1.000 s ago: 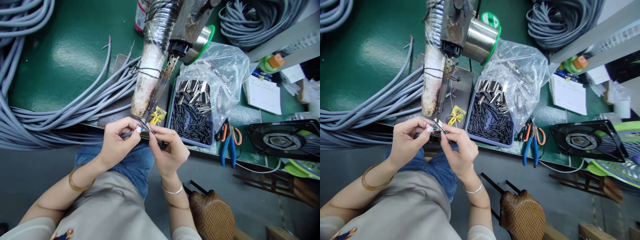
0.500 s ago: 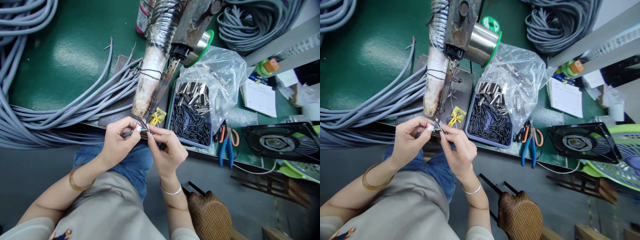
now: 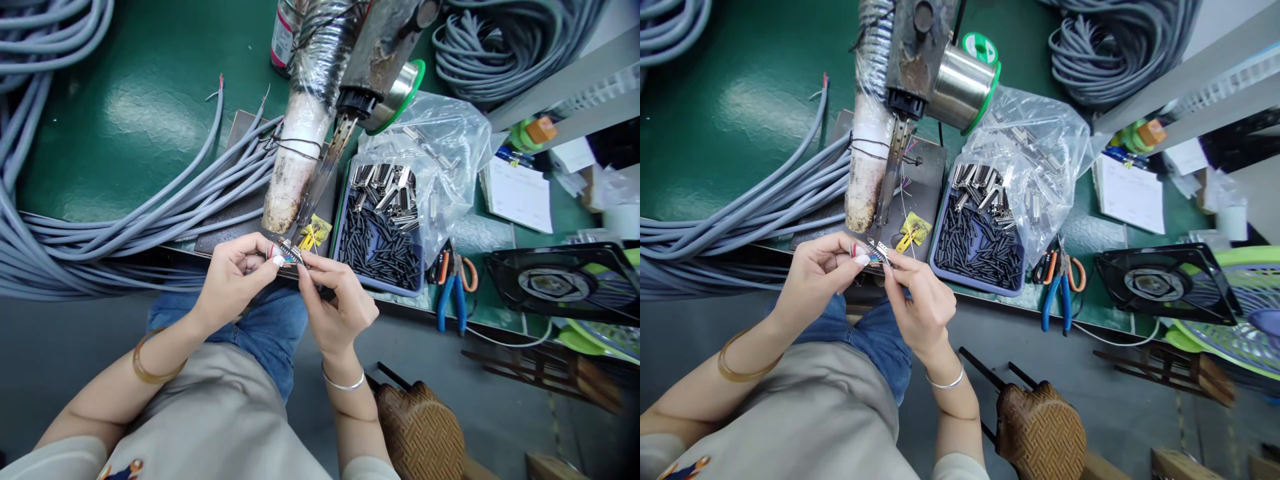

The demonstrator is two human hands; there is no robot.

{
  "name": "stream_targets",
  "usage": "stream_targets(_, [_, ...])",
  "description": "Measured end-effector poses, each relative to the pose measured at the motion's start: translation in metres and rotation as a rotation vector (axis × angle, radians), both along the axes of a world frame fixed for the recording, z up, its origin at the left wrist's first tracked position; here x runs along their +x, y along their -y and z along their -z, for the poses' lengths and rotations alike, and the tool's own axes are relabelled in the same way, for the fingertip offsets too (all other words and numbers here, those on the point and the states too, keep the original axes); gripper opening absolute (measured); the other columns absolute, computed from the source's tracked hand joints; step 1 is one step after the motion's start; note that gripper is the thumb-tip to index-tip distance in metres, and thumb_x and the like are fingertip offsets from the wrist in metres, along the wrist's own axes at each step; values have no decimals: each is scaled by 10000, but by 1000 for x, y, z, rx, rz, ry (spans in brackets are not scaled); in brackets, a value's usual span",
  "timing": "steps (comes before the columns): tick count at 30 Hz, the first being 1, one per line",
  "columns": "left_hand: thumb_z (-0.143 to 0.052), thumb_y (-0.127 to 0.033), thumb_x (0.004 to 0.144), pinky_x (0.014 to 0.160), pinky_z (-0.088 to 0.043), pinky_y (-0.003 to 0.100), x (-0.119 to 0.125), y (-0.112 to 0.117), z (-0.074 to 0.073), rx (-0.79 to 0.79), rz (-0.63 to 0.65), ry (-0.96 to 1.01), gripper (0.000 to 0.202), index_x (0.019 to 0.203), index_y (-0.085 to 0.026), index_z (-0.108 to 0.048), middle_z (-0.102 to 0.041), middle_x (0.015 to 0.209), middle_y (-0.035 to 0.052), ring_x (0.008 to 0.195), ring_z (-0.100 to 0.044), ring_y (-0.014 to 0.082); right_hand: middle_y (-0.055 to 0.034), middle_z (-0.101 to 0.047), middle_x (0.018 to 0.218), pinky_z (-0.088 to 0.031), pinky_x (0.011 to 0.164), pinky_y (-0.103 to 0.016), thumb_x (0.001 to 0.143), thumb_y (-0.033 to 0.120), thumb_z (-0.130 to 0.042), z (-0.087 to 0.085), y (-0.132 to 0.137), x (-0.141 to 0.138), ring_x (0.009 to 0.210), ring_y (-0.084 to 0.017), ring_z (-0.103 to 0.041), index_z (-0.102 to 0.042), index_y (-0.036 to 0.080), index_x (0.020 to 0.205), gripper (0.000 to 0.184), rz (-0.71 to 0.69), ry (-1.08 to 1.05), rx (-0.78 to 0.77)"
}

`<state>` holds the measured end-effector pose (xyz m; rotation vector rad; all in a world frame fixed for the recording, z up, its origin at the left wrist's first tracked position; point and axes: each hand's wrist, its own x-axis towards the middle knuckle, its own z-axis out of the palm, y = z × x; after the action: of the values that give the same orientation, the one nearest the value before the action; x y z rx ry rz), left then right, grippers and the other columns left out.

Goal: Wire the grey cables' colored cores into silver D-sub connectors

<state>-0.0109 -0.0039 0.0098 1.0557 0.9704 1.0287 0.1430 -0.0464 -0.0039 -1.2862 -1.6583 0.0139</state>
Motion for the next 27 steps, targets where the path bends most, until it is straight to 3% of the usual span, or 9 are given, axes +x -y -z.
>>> stream_targets(7, [-707,-154,737,425,-310,139,6,0,0,73,-77,-15,109,696,-136,-608,-602,663,-25,458,-393,13,-37,-811,998,-647,745,-278,837,88,-776,0,-2,1,865,-159,-785,-655,224,881,188,-20,-15,-2])
stream_targets(21, [-685,-166,771,457,-351,148,4,-2,-5,140,-99,-111,89,702,-135,-638,-617,650,-12,497,-434,36,-21,-802,1002,-651,792,-283,828,75,-786,-9,-8,-2,868,-147,-771,-692,225,894,190,-17,-13,-17])
stream_targets(27, [-698,-142,748,428,-331,131,2,-4,-7,85,-78,-73,99,687,-137,-620,-601,628,-29,463,-404,19,-50,-815,1026,-646,712,-236,841,86,-773,-7,-6,-2,836,-141,-782,-633,215,850,190,1,97,51])
